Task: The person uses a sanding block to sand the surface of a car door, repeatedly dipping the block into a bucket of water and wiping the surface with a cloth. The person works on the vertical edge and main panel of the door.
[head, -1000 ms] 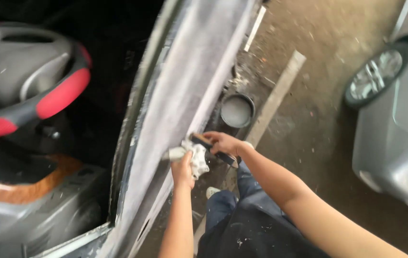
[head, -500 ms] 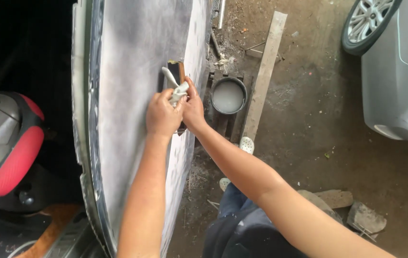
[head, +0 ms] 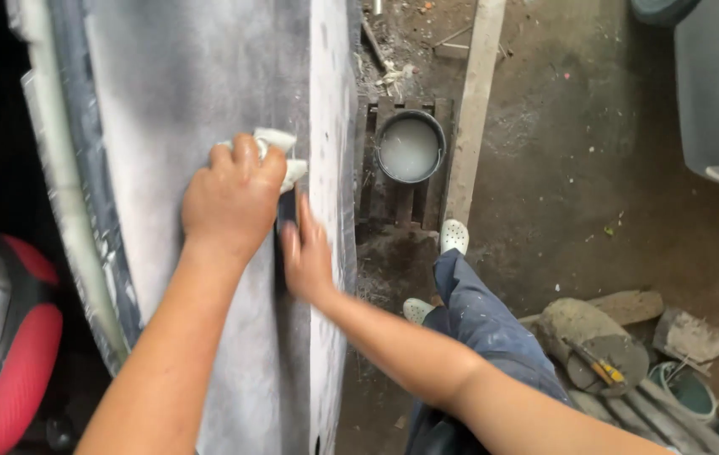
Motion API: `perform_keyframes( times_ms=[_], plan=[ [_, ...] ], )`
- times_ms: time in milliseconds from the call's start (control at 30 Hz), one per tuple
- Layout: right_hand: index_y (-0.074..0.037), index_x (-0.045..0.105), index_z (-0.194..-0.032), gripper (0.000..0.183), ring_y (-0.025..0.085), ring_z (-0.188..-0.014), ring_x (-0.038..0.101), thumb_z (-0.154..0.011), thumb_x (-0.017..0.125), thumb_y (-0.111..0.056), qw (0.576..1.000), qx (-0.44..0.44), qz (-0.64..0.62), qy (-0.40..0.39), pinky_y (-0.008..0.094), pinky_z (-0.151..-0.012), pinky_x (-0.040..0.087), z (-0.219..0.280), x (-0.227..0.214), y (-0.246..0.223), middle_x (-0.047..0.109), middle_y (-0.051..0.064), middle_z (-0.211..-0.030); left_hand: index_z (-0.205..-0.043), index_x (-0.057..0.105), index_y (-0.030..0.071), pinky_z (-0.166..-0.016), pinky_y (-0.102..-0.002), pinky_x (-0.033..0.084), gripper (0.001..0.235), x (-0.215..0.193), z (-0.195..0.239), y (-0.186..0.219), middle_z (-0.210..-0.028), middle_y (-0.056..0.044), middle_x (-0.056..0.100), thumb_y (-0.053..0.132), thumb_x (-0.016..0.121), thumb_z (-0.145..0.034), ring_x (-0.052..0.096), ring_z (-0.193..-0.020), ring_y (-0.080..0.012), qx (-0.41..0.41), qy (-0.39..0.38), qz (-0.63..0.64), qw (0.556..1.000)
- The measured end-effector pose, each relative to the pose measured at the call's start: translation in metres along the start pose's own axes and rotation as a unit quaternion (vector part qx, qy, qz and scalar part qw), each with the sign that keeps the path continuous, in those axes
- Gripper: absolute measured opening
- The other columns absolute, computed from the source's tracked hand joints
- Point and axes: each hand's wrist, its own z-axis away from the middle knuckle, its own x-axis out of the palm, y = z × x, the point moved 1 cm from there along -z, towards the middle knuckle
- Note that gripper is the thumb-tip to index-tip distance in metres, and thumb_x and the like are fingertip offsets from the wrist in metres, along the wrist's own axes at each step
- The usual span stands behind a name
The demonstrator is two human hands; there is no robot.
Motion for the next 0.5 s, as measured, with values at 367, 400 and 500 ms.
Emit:
perform_keyframes(
  times_ms=[367, 400, 500],
  plan=[
    [-0.003, 0.035, -0.160, 0.066, 0.041, -0.103, 0.062, -0.101, 0.059, -0.021, 0.997, 0.078, -0.009, 0.008, 0.049, -0.090, 0.049, -0.096, 0.013, 0.028, 0.064, 0.027, -0.115, -0.091, 0.070, 0.019, -0.053, -0.036, 0.056, 0.005, 0.004, -0.003, 0.001, -0.093, -0.005, 0.061, 0.021, 0.068, -0.087, 0.065, -0.082, -0.0255, 0.035, -0.036, -0.007, 0.999],
    [-0.003, 0.030, -0.163, 0.069, 0.041, -0.103, 0.063, -0.100, 0.055, -0.017, 0.995, 0.073, -0.065, -0.012, 0.049, -0.089, 0.049, -0.079, 0.011, 0.018, 0.066, 0.027, -0.117, -0.088, 0.070, 0.019, -0.054, -0.037, 0.056, 0.004, 0.005, -0.008, 0.001, -0.093, -0.005, 0.061, 0.021, 0.068, -0.086, 0.065, -0.083, -0.0260, 0.032, -0.035, -0.015, 0.999],
    [0.001, 0.027, -0.159, 0.063, 0.048, -0.129, 0.056, -0.104, 0.055, -0.012, 0.996, -0.069, -0.046, 0.045, 0.056, -0.108, 0.043, -0.009, 0.010, 0.006, 0.054, 0.035, -0.145, -0.083, 0.072, 0.018, -0.057, -0.039, 0.058, 0.005, 0.006, -0.006, 0.005, -0.092, -0.007, 0.062, 0.022, 0.068, -0.084, 0.067, -0.082, -0.0281, 0.020, -0.084, -0.004, 0.996]
  ],
)
